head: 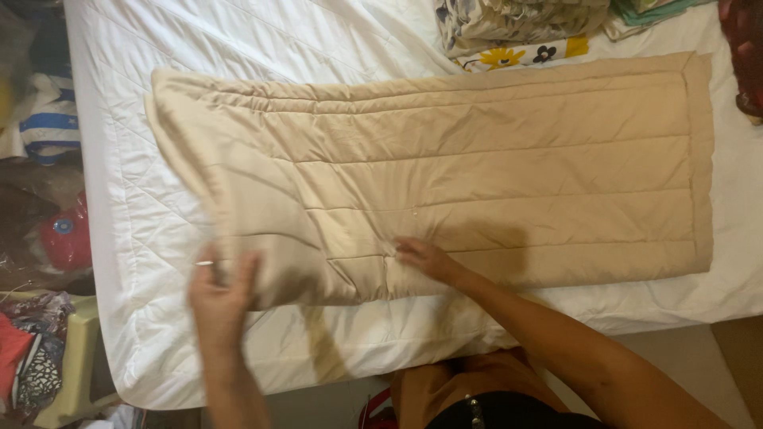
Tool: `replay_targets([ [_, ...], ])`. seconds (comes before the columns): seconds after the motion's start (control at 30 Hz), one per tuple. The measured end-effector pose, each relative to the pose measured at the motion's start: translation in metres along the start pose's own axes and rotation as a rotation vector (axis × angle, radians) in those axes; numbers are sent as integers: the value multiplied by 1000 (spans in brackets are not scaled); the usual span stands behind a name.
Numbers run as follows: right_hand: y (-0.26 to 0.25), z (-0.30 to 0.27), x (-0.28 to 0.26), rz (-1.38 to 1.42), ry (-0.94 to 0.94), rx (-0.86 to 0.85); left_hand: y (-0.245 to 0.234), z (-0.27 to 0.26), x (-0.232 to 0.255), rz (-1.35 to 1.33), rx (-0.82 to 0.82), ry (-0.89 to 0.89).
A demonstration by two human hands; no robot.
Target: The person folds a beige quilted bedsheet on a bed, smoothing and aligning edges before folding it into a compact rectangle. They then place the folded sheet on a stack of other folded linens and smooth the bedsheet surface.
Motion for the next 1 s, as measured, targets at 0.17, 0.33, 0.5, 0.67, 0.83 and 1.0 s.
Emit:
replay_targets([
  [0.17,-67,5,15,999,176,157,145,-68,47,359,-210,570],
  [0.33,-142,-26,11,1099,126,445,282,-104,20,475,-456,694],
  [0.5,-153,-54,19,1025,239,466,357,-138,-44,615,-602,830],
  [0.67,-140,-65,-3,524,87,631,364,-149,-65,515,-491,858],
  [0.83,-129,-64,-39,432,-43,708,341,-140,-42,404,-708,833],
  [1.0,-144,-65,-53,517,-163,624,293,-118,6,152,-481,858],
])
Point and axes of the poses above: each hand's wrist, its own z-axis towards the middle knuckle, its own y-axis out of the palm, x = y × z, the point moved 4 cm from there along z, towards the middle knuckle, and after that the axes turned 8 degrees about z, right-handed, at the moved point
